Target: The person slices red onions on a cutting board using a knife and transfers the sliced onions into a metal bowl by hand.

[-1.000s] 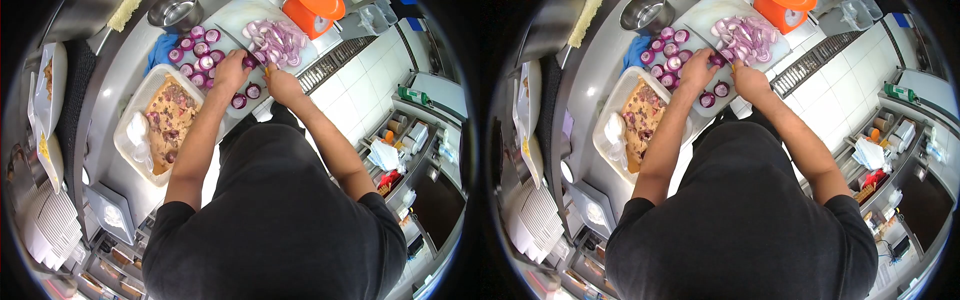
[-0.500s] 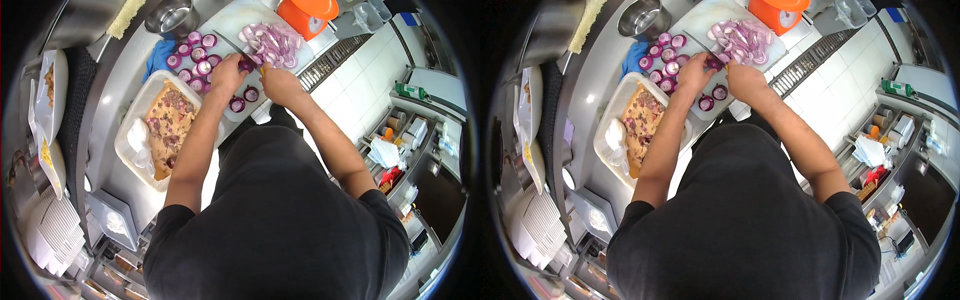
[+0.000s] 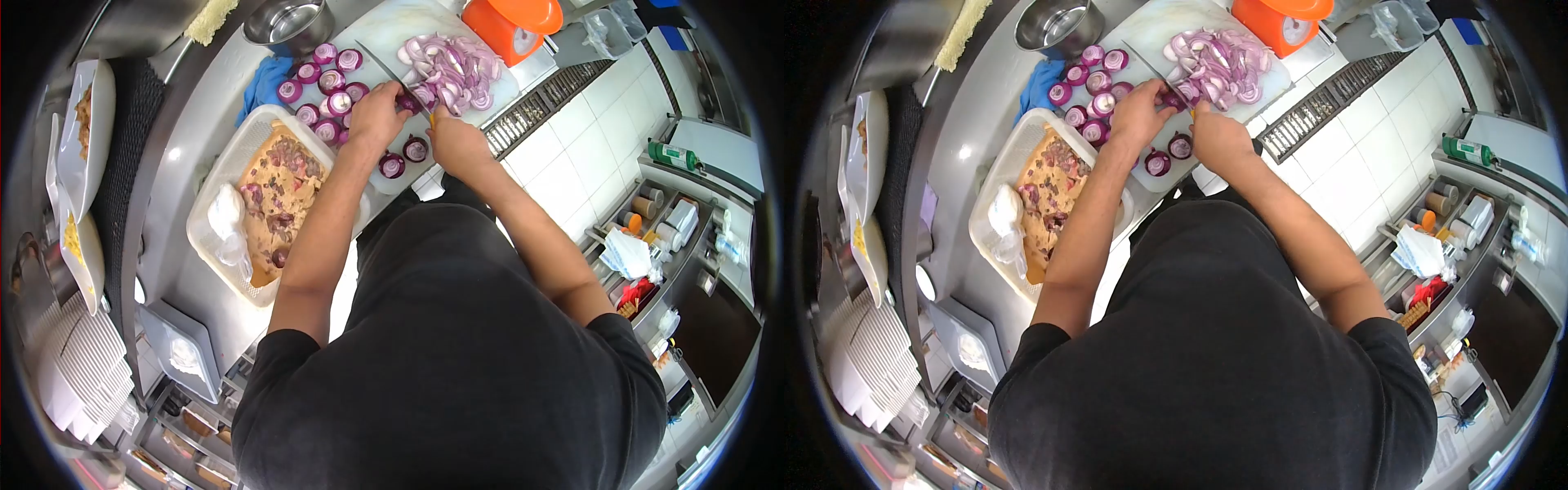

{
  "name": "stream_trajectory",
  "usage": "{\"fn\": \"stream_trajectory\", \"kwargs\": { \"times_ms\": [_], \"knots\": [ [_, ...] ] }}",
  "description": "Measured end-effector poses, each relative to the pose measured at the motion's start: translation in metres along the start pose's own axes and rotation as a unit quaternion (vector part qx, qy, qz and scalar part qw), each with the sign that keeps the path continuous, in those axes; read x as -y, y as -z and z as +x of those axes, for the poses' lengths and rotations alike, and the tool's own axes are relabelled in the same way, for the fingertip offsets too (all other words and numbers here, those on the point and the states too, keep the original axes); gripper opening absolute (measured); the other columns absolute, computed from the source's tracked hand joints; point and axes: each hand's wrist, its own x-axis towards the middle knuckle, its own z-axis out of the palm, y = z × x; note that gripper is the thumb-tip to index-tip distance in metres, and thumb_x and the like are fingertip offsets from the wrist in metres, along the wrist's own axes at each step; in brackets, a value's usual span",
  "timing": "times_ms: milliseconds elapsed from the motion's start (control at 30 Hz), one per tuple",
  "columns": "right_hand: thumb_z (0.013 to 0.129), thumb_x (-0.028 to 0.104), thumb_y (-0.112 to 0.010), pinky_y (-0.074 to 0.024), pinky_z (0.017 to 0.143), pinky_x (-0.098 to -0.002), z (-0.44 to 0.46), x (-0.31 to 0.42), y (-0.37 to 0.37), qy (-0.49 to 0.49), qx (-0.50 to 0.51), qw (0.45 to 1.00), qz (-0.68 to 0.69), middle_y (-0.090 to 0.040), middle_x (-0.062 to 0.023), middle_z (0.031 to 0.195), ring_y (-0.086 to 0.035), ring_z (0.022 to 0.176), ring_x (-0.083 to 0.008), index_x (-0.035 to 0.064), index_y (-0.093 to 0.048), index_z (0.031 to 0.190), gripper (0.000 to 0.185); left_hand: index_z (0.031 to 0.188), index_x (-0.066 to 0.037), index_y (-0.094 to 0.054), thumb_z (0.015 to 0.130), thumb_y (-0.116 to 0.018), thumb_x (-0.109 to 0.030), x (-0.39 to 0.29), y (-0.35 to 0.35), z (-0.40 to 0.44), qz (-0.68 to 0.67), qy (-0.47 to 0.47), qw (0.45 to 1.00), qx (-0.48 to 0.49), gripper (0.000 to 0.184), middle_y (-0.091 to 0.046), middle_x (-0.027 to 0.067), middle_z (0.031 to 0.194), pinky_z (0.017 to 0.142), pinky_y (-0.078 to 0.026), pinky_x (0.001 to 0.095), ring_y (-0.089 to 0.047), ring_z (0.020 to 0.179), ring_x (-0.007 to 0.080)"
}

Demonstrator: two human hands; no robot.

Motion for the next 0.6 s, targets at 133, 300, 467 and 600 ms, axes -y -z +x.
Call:
{"fn": "stream_trajectory", "kwargs": {
  "times_ms": [133, 300, 467, 600],
  "knots": [
    [0.104, 0.025, -0.063, -0.0595, 0.081, -0.0531, 0.012, -0.003, 0.001, 0.009, 0.011, 1.000, 0.001, -0.076, -0.0255, 0.098, -0.076, 0.092, -0.0435, -0.0039, -0.055, 0.117, 0.033, 0.118, -0.008, -0.069, 0.083, -0.087, -0.020, 0.004, -0.004, 0.002, -0.005, 0.004, 1.000, 0.000, 0.041, -0.075, 0.0102, 0.118, 0.090, -0.058, 0.0430, -0.075, 0.106, 0.0274],
    [0.105, 0.026, -0.062, -0.0596, 0.081, -0.0534, 0.000, 0.002, 0.021, 0.014, 0.022, 1.000, -0.011, -0.076, -0.0256, 0.098, -0.076, 0.093, -0.0437, -0.0036, -0.054, 0.121, 0.034, 0.119, -0.010, -0.069, 0.083, -0.087, -0.020, 0.003, -0.004, 0.001, 0.010, -0.004, 1.000, -0.003, 0.042, -0.075, 0.0101, 0.118, 0.090, -0.058, 0.0427, -0.075, 0.106, 0.0274],
    [0.104, 0.029, -0.062, -0.0590, 0.084, -0.0543, 0.012, -0.007, -0.015, -0.030, 0.015, 0.999, 0.037, -0.076, -0.0270, 0.102, -0.075, 0.096, -0.0444, -0.0031, -0.054, 0.125, 0.039, 0.119, -0.009, -0.069, 0.086, -0.085, -0.020, 0.001, -0.002, -0.004, 0.001, -0.019, 1.000, -0.008, 0.039, -0.073, 0.0086, 0.118, 0.092, -0.058, 0.0437, -0.074, 0.107, 0.0291],
    [0.105, 0.032, -0.063, -0.0586, 0.083, -0.0553, 0.016, -0.026, -0.010, -0.006, 0.005, 0.998, 0.057, -0.076, -0.0269, 0.102, -0.075, 0.096, -0.0454, -0.0019, -0.053, 0.126, 0.041, 0.120, -0.010, -0.068, 0.088, -0.083, -0.019, -0.002, 0.001, -0.007, 0.096, -0.160, 0.981, -0.059, 0.036, -0.072, 0.0073, 0.118, 0.096, -0.056, 0.0456, -0.071, 0.110, 0.0328]
  ]
}}
